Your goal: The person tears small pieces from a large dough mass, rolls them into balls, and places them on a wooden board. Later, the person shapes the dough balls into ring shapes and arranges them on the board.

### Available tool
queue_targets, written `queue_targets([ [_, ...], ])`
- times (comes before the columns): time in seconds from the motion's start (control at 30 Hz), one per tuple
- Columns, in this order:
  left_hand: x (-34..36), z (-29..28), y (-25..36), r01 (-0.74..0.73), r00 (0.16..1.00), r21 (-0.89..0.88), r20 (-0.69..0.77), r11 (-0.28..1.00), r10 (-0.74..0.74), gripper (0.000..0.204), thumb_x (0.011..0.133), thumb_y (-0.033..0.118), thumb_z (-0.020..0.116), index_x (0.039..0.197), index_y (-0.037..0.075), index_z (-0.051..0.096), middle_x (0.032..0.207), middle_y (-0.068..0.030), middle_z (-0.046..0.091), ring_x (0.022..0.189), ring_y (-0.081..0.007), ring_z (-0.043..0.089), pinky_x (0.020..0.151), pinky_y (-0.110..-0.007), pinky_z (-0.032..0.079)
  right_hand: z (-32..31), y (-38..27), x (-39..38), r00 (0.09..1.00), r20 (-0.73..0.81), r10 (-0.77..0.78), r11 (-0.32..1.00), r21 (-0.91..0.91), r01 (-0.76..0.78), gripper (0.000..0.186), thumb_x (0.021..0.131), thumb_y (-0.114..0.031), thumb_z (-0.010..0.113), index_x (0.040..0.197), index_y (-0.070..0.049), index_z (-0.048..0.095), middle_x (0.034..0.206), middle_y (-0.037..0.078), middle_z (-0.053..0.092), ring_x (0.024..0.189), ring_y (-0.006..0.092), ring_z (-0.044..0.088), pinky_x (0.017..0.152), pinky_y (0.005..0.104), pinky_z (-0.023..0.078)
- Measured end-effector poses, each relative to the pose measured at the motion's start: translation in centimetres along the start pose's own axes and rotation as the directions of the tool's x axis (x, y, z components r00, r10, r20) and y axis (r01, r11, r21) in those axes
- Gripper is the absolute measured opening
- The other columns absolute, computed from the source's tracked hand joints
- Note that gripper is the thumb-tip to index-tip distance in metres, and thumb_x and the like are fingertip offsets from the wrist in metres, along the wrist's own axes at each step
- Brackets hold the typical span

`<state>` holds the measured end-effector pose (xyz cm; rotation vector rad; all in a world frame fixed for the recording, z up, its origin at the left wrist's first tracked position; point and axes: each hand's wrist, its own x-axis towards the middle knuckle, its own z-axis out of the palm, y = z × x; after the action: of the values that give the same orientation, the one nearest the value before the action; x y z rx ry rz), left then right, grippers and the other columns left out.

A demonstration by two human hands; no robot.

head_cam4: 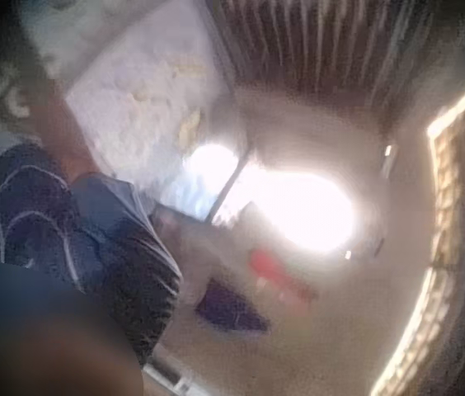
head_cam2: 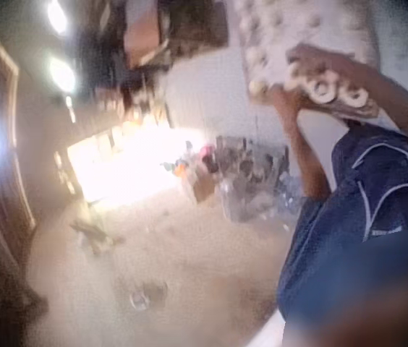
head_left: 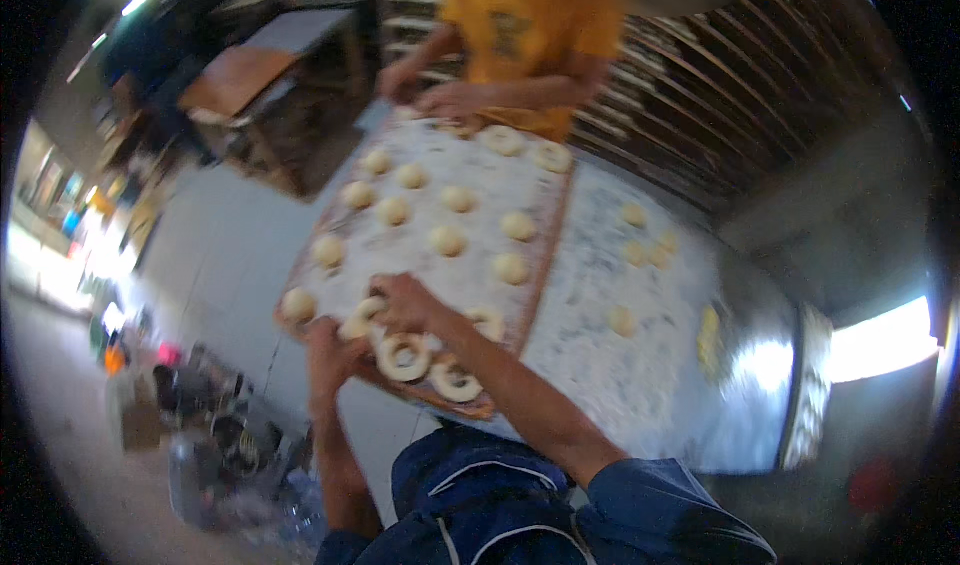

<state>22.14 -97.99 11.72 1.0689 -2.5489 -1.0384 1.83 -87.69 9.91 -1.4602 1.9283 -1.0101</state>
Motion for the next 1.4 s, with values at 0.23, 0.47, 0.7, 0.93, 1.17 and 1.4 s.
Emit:
queue_targets([
  [0.23, -5.6, 3.5, 10.6, -0.105, 0.995, -0.293, -0.033, 0.950, 0.099, 0.036, 0.083, 0.005, 0.080, 0.109, 0.002, 0.055, 0.090, -0.0096, 0.063, 0.088, -0.0224, 0.064, 0.077, -0.038, 0.053, -12.6, 0.5, -29.6, 0.803, -0.447, 0.394, 0.887, -0.044, -0.460, 0.040, 0.076, -0.019, 0.081, 0.111, -0.001, 0.073, 0.102, 0.018, 0.072, 0.092, 0.0329, 0.071, 0.083, 0.0400, 0.056],
  [0.47, -11.7, 20.3, 24.7, -0.392, 0.861, -0.397, 0.160, 0.830, 0.483, 0.046, 0.088, 0.014, 0.080, 0.122, 0.000, 0.053, 0.106, -0.0183, 0.065, 0.093, -0.0285, 0.066, 0.081, -0.041, 0.053, -12.1, 8.1, -38.6, 0.593, -0.709, 0.381, 0.741, -0.150, -0.655, 0.035, 0.071, -0.020, 0.083, 0.095, -0.001, 0.066, 0.086, 0.018, 0.069, 0.078, 0.0382, 0.067, 0.072, 0.0458, 0.055],
  [0.7, -17.1, 27.4, 29.3, 0.072, 0.815, -0.727, 0.438, 0.683, 0.380, 0.033, 0.098, 0.016, 0.069, 0.126, -0.003, 0.066, 0.113, -0.0126, 0.071, 0.099, -0.0194, 0.069, 0.083, -0.034, 0.059, -13.0, 5.9, -44.0, 0.470, -0.500, 0.727, 0.658, 0.703, -0.270, 0.053, 0.073, -0.006, 0.084, 0.113, -0.001, 0.049, 0.089, 0.014, 0.071, 0.085, 0.0212, 0.070, 0.074, 0.0346, 0.057],
  [0.93, -19.8, 29.5, 29.7, 0.202, 0.795, -0.762, 0.494, 0.616, 0.351, 0.028, 0.097, 0.008, 0.069, 0.124, 0.002, 0.065, 0.111, -0.0127, 0.071, 0.101, -0.0183, 0.069, 0.085, -0.032, 0.059, -16.7, 4.5, -47.8, 0.786, -0.241, 0.569, 0.604, 0.771, -0.201, 0.065, 0.079, 0.002, 0.073, 0.134, 0.000, 0.038, 0.106, 0.016, 0.068, 0.095, 0.0202, 0.069, 0.083, 0.0333, 0.057],
  [1.17, -21.7, 29.6, 30.6, 0.451, 0.717, -0.873, 0.478, 0.186, 0.507, 0.043, 0.091, 0.008, 0.073, 0.128, 0.010, 0.049, 0.114, -0.0099, 0.069, 0.108, -0.0216, 0.067, 0.087, -0.033, 0.057, -14.7, 9.1, -49.3, 0.786, -0.159, 0.598, 0.145, 0.985, 0.089, 0.034, 0.099, -0.030, 0.056, 0.114, 0.000, 0.062, 0.114, 0.011, 0.063, 0.105, 0.0231, 0.064, 0.090, 0.0349, 0.051],
  [1.4, -20.4, 31.8, 30.0, 0.431, 0.866, -0.883, 0.463, 0.187, 0.188, 0.029, 0.106, 0.039, 0.048, 0.106, 0.010, 0.050, 0.092, -0.0034, 0.056, 0.083, -0.0195, 0.061, 0.066, -0.040, 0.049, -13.6, 5.6, -46.5, 0.649, -0.208, 0.732, 0.369, 0.922, -0.120, 0.060, 0.106, -0.054, 0.042, 0.097, 0.000, 0.065, 0.088, 0.009, 0.065, 0.081, 0.0189, 0.062, 0.073, 0.0331, 0.049],
])
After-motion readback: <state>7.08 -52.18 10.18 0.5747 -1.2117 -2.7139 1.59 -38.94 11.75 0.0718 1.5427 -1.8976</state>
